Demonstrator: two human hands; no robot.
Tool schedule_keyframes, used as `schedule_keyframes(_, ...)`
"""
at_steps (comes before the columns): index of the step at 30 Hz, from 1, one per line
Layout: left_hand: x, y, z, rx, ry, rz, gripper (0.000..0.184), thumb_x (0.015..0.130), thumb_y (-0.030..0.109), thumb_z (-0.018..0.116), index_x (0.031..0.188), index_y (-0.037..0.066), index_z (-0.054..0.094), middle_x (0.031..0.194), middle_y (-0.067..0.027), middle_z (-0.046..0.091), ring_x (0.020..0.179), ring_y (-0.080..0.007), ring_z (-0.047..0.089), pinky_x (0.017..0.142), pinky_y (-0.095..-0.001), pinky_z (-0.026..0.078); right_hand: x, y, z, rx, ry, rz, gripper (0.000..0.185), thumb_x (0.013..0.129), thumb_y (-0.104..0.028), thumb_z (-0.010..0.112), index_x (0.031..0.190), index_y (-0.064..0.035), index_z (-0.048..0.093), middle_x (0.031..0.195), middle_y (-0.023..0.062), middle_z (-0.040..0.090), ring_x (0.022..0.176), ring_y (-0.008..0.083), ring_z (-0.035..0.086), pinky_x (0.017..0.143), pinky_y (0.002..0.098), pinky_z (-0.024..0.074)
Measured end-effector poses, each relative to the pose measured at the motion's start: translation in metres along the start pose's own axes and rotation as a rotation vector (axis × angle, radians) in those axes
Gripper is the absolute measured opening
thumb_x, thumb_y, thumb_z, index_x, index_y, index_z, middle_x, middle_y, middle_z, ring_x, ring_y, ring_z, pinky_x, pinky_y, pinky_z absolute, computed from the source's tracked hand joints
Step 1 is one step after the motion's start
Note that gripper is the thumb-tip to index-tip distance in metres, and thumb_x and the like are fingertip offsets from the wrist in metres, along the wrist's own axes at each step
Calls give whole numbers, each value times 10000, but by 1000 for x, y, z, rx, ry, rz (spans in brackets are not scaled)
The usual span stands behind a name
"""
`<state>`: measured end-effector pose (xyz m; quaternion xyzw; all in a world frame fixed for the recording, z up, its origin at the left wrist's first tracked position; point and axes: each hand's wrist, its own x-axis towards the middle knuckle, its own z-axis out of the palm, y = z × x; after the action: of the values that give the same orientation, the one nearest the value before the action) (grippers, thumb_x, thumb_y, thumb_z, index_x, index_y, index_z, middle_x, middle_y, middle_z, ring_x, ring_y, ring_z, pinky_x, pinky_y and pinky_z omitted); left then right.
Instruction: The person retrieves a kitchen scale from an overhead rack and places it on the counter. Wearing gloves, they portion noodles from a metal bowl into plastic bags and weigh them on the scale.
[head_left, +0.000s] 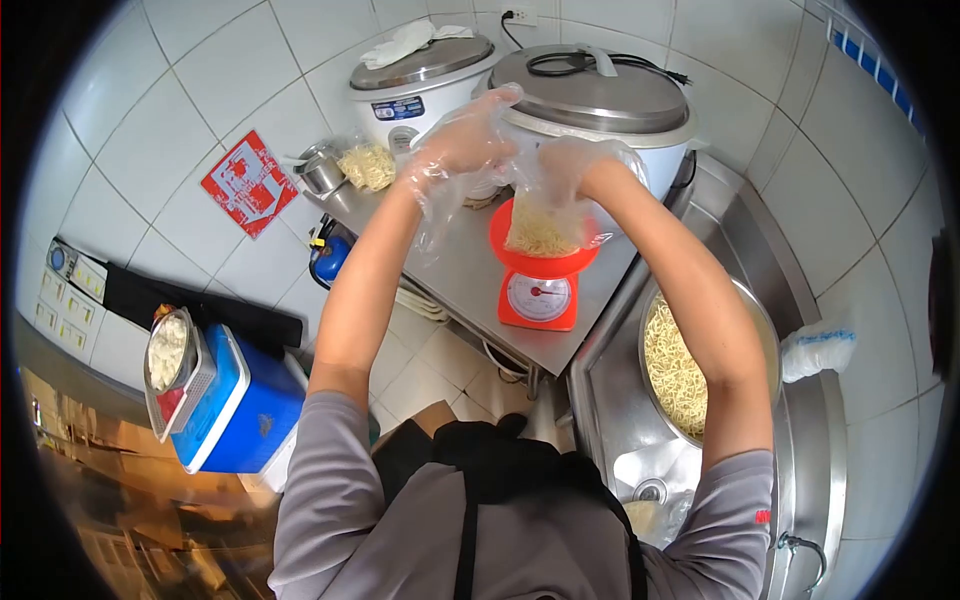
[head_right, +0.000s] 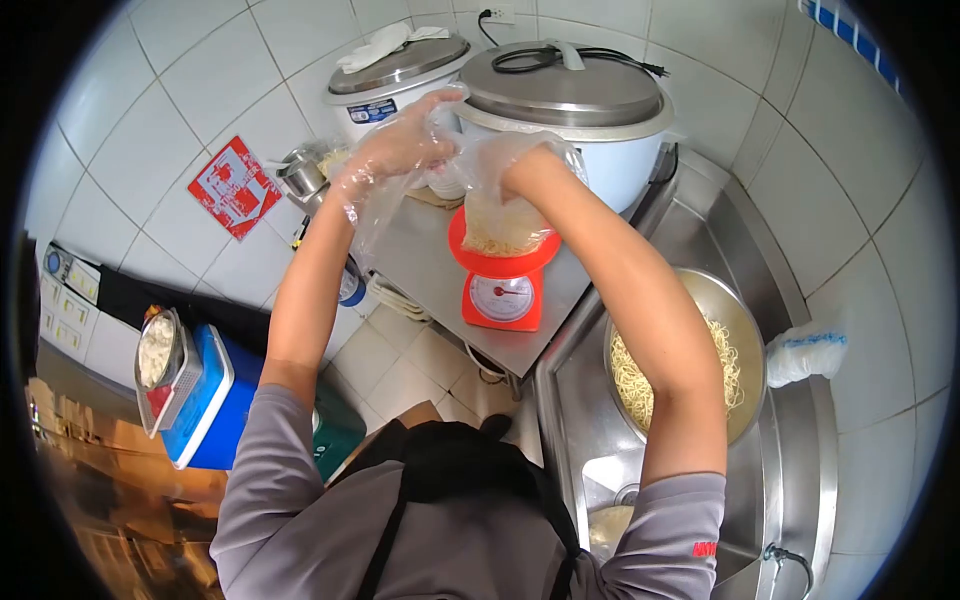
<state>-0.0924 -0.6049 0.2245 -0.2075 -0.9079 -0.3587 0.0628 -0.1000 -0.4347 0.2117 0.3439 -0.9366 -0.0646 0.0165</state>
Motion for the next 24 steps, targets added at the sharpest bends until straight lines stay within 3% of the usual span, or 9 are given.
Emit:
schedule_keyframes(2,1,-3,0,-2,15,49,632,748,123,605,1324,140,347,720,-38,582,598,-106,532,592,-258,461,8,4,12,45,75,63,226,597,-145,670,752,17,635,797,210,633,779,355,617,685,402,491)
schedule_keyframes(5,2,-7,2,-40,-1,38,622,754,135,605,1322,144,350,724,-43,582,608,-111,536,609,-265,460,4,8,9,66,72,79,222,600,-153,668,759,0,643,809,206,636,787,349,619,689,401,492)
schedule_keyframes(8,-3,8,0,-45,-35,13,618,759,137,603,1322,138,350,724,-42,577,613,-112,536,618,-267,460,5,13,29,50,162,-35,202,677,-150,618,802,2,662,802,213,640,757,344,634,647,401,509)
schedule_keyframes(11,-4,11,-3,-15,-27,18,616,762,140,604,1321,121,347,722,-38,571,614,-112,533,626,-269,461,-2,-3,11,67,63,159,247,624,-157,663,816,-2,649,815,212,634,775,344,619,674,405,488)
schedule_keyframes(14,1,-2,-3,-8,-9,69,610,767,128,603,1320,105,346,714,-35,566,609,-112,530,621,-268,462,2,14,6,190,46,134,277,631,-180,663,837,5,650,815,217,635,782,347,619,691,398,493)
schedule_keyframes(17,5,-8,-2,-48,-38,103,605,772,108,601,1319,96,341,722,-37,568,609,-111,533,609,-264,464,-6,4,-3,98,-62,109,245,644,-173,640,807,10,648,800,224,628,775,354,617,682,402,490)
schedule_keyframes(20,-5,12,-4,-36,-97,69,603,781,94,599,1323,110,334,756,-48,576,619,-115,548,597,-263,466,12,16,44,109,167,65,212,651,-156,622,765,21,640,780,231,620,751,362,614,653,407,481)
schedule_keyframes(24,-6,8,-7,-40,-47,65,595,784,126,607,1319,126,345,775,-58,583,625,-117,558,608,-268,469,6,18,11,125,201,105,210,653,-148,624,789,12,631,779,228,614,746,367,607,661,422,478)
